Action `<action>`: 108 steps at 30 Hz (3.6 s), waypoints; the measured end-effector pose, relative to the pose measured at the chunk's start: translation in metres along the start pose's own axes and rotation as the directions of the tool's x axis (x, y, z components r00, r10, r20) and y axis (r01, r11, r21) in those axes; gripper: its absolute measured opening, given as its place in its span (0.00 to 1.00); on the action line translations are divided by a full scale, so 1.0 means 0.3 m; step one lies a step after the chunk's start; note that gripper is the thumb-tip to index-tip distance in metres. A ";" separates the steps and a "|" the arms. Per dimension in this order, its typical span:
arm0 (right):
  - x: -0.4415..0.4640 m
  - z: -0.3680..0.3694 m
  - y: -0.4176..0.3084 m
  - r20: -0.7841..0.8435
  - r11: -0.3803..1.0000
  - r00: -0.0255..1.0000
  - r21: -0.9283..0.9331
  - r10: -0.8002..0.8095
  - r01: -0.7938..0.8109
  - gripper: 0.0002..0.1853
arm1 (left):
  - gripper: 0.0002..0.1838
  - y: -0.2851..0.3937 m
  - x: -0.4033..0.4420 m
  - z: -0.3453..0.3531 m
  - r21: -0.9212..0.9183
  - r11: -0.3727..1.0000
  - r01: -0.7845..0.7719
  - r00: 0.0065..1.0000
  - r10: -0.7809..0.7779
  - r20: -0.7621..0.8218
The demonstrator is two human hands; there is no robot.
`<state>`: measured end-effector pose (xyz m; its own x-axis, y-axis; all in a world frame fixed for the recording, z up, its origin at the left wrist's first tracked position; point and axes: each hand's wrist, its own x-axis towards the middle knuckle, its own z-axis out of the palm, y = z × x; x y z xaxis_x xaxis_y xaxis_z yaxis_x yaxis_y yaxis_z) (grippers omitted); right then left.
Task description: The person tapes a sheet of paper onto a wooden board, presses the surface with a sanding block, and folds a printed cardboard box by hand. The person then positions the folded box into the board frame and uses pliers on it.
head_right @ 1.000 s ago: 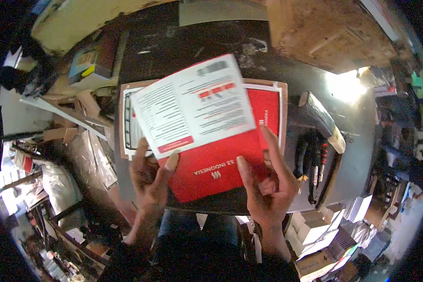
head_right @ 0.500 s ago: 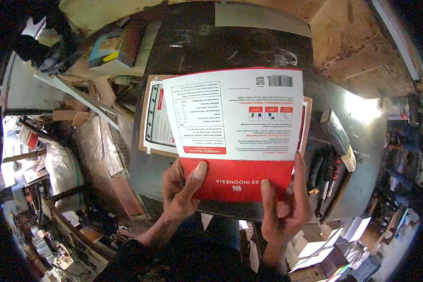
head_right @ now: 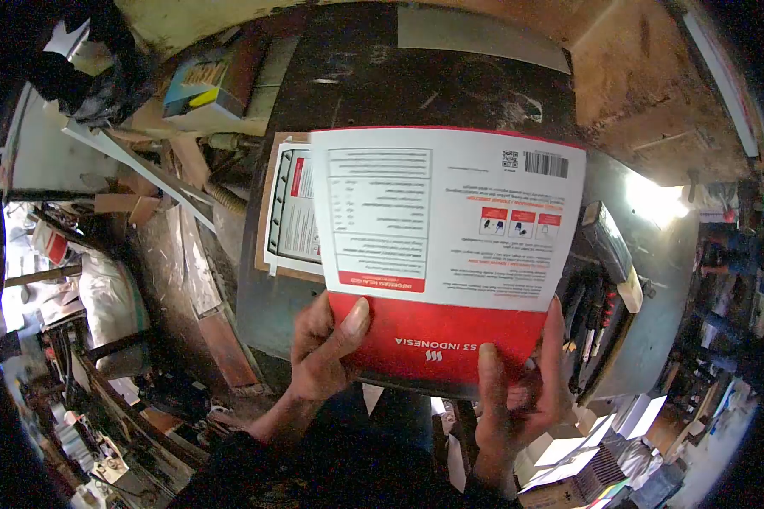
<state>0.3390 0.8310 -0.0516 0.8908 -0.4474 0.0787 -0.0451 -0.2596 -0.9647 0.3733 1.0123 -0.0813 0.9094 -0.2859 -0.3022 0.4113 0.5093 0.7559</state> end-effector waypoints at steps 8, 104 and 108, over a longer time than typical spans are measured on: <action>0.002 -0.002 0.029 -0.017 0.995 0.997 0.058 0.079 -0.078 0.37 | 0.22 0.012 0.008 0.019 -0.151 0.988 0.018 0.999 -0.011 0.045; 0.266 -0.067 0.321 0.162 0.820 0.987 -0.564 -0.005 0.097 0.06 | 0.46 -0.261 0.188 0.138 0.945 0.113 -0.307 0.942 -0.106 0.318; 0.276 -0.090 0.180 0.402 0.983 0.915 -0.176 0.021 0.054 0.09 | 0.31 -0.232 0.194 0.151 0.901 0.247 -0.355 0.931 0.006 0.365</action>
<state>0.3983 0.7568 -0.0905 0.9962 -0.0711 -0.0495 -0.0753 -0.4298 -0.8998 0.3948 0.9236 -0.1251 0.8265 -0.5593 -0.0644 -0.2774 -0.5042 0.8178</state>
